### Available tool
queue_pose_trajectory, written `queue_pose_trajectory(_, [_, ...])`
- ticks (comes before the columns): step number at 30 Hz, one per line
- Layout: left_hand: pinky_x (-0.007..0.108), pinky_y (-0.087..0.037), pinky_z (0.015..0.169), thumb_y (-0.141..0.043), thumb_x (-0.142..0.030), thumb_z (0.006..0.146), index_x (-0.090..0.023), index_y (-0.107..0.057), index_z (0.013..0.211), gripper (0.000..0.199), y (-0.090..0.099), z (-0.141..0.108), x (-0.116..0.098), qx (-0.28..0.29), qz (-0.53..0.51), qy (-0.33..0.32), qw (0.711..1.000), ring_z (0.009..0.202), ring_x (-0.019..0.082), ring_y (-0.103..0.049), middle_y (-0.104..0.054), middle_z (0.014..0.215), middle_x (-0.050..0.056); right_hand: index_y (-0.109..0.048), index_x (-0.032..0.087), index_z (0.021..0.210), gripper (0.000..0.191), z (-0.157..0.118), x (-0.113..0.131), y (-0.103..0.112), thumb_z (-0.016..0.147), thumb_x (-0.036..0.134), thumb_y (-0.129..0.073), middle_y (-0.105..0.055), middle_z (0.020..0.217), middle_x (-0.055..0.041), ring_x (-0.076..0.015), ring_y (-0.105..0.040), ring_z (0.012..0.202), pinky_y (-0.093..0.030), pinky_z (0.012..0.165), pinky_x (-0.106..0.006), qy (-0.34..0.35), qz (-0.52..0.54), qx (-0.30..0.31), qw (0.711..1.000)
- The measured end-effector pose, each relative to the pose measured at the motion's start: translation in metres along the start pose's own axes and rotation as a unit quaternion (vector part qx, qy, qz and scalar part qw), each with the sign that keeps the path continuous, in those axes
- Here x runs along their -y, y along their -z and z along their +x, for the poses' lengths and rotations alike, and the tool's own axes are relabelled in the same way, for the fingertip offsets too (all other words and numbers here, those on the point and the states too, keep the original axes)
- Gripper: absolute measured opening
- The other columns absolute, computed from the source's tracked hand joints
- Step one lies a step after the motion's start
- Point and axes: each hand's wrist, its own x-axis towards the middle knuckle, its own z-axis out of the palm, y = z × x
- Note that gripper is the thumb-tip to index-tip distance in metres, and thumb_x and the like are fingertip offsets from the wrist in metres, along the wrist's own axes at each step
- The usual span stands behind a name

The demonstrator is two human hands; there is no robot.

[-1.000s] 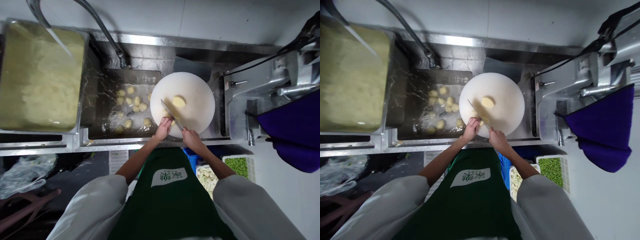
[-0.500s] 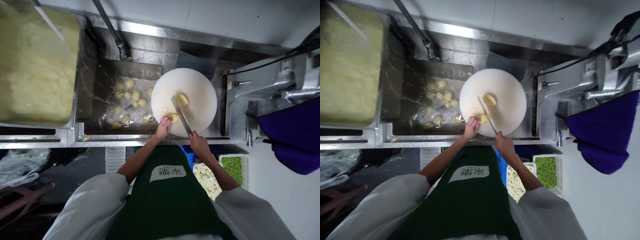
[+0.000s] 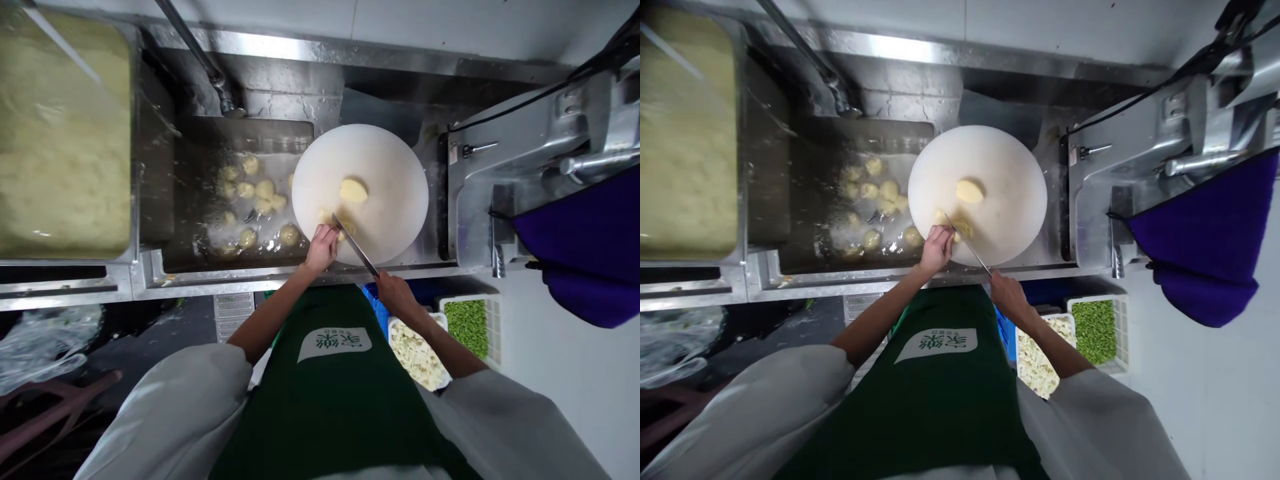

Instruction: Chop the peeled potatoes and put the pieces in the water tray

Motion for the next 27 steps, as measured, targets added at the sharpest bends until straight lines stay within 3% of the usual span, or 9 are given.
queue_pose_trajectory(7, [0.035, -0.048, 0.088, -0.04, -0.019, 0.101, -0.012, -0.061, 0.105, 0.022, -0.006, -0.004, 0.003, -0.041, 0.001, -0.021, 0.999, 0.1, 0.019, -0.054, -0.062, 0.101, 0.013, -0.049, 0.01, 0.112, 0.035, -0.007, -0.003, 0.003, 0.108, 0.027, -0.019, -0.067, 0.088, -0.0127, -0.0308, -0.069, 0.087, -0.04, 0.065, -0.035, 0.019, -0.017, -0.021, 0.999])
queue_pose_trajectory(13, [0.036, -0.05, 0.09, -0.038, -0.023, 0.102, -0.012, -0.063, 0.106, 0.027, -0.01, -0.01, 0.01, -0.04, 0.004, -0.01, 0.999, 0.101, 0.019, -0.057, -0.064, 0.104, 0.014, -0.049, 0.01, 0.117, 0.032, 0.006, 0.0, -0.002, 0.107, 0.026, -0.024, -0.068, 0.094, -0.013, -0.0289, -0.069, 0.09, -0.039, 0.065, -0.033, 0.019, -0.009, -0.014, 1.0])
queue_pose_trajectory(19, [0.039, -0.049, 0.091, -0.037, -0.023, 0.102, -0.012, -0.062, 0.106, 0.028, -0.016, -0.014, 0.016, -0.039, -0.002, -0.012, 0.999, 0.102, 0.02, -0.057, -0.063, 0.103, 0.015, -0.051, 0.01, 0.111, 0.038, -0.007, -0.003, 0.003, 0.108, 0.03, -0.019, -0.066, 0.084, -0.0124, -0.0301, -0.069, 0.085, -0.037, 0.063, -0.032, 0.021, -0.016, -0.031, 0.999])
queue_pose_trajectory(24, [0.038, -0.05, 0.091, -0.036, -0.023, 0.102, -0.012, -0.061, 0.106, 0.027, -0.016, -0.017, 0.019, -0.036, 0.001, -0.021, 0.999, 0.104, 0.02, -0.057, -0.063, 0.105, 0.015, -0.05, 0.01, 0.115, 0.032, 0.006, 0.004, 0.001, 0.107, 0.026, -0.024, -0.068, 0.093, -0.0131, -0.0283, -0.069, 0.088, -0.038, 0.064, -0.032, 0.018, -0.011, -0.011, 1.0])
queue_pose_trajectory(27, [0.038, -0.05, 0.091, -0.036, -0.021, 0.102, -0.012, -0.061, 0.106, 0.027, -0.017, -0.018, 0.022, -0.036, 0.014, -0.04, 0.998, 0.105, 0.019, -0.058, -0.064, 0.104, 0.015, -0.049, 0.011, 0.114, 0.033, 0.003, 0.003, 0.002, 0.107, 0.028, -0.022, -0.067, 0.089, -0.0116, -0.029, -0.069, 0.085, -0.038, 0.063, -0.032, 0.029, -0.018, -0.031, 0.999])
